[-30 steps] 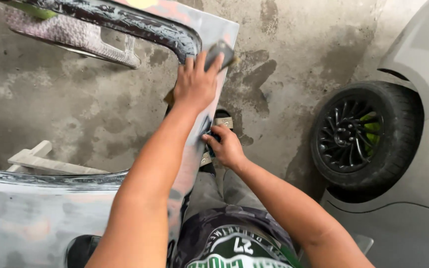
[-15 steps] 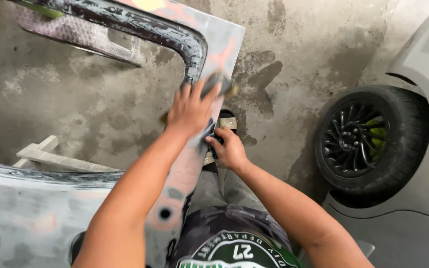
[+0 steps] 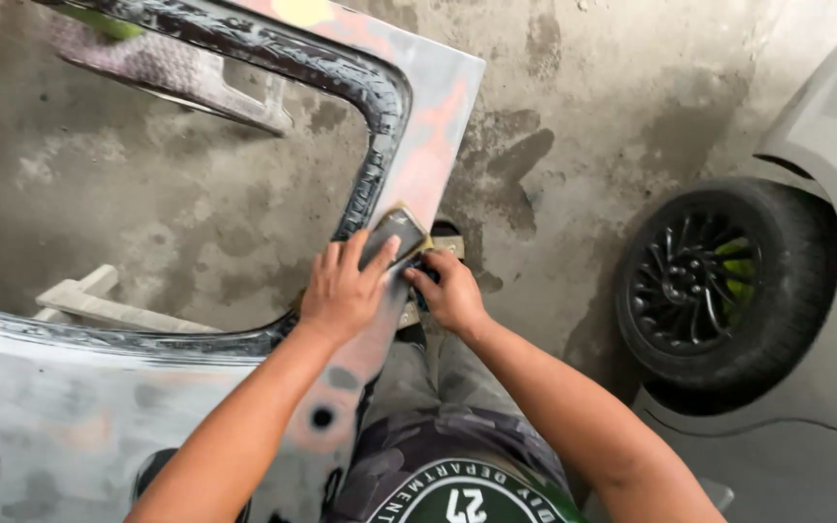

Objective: Sanding a car body panel with a sanding block and cleaning it with a wet cloth.

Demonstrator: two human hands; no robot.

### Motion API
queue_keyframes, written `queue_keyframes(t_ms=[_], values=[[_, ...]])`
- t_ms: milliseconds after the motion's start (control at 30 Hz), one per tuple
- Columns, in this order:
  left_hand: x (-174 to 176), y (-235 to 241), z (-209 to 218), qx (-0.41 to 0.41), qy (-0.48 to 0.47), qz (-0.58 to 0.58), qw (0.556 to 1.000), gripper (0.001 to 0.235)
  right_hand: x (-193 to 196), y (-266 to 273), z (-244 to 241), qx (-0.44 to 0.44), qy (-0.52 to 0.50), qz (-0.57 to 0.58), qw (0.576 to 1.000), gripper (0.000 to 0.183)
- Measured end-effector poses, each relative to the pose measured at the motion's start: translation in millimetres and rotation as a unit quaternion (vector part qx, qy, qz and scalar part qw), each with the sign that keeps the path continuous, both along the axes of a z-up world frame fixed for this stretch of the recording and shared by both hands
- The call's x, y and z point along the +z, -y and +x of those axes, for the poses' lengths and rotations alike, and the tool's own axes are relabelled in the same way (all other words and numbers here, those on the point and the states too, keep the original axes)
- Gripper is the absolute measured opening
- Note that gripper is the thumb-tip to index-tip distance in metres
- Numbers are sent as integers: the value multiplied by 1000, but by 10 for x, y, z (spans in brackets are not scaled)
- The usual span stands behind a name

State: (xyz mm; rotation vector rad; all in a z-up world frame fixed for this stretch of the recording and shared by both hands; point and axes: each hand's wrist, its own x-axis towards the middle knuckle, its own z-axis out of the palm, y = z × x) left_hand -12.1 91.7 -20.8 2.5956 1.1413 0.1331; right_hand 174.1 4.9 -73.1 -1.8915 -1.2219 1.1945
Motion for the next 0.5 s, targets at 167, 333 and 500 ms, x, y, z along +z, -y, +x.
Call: queue_keyframes(t_ms=[167,333,500], values=[[-222,-381,489,22,14,15,1000,58,-9,-3,11,30,34,-51,998,32],[-520,-1120,1115,82,15,17,996,61,120,19,-19,-11,-25,-47,999,34],[-205,-518,594,19,-10,32,999,62,115,74,-31,1,10,-24,1000,33]])
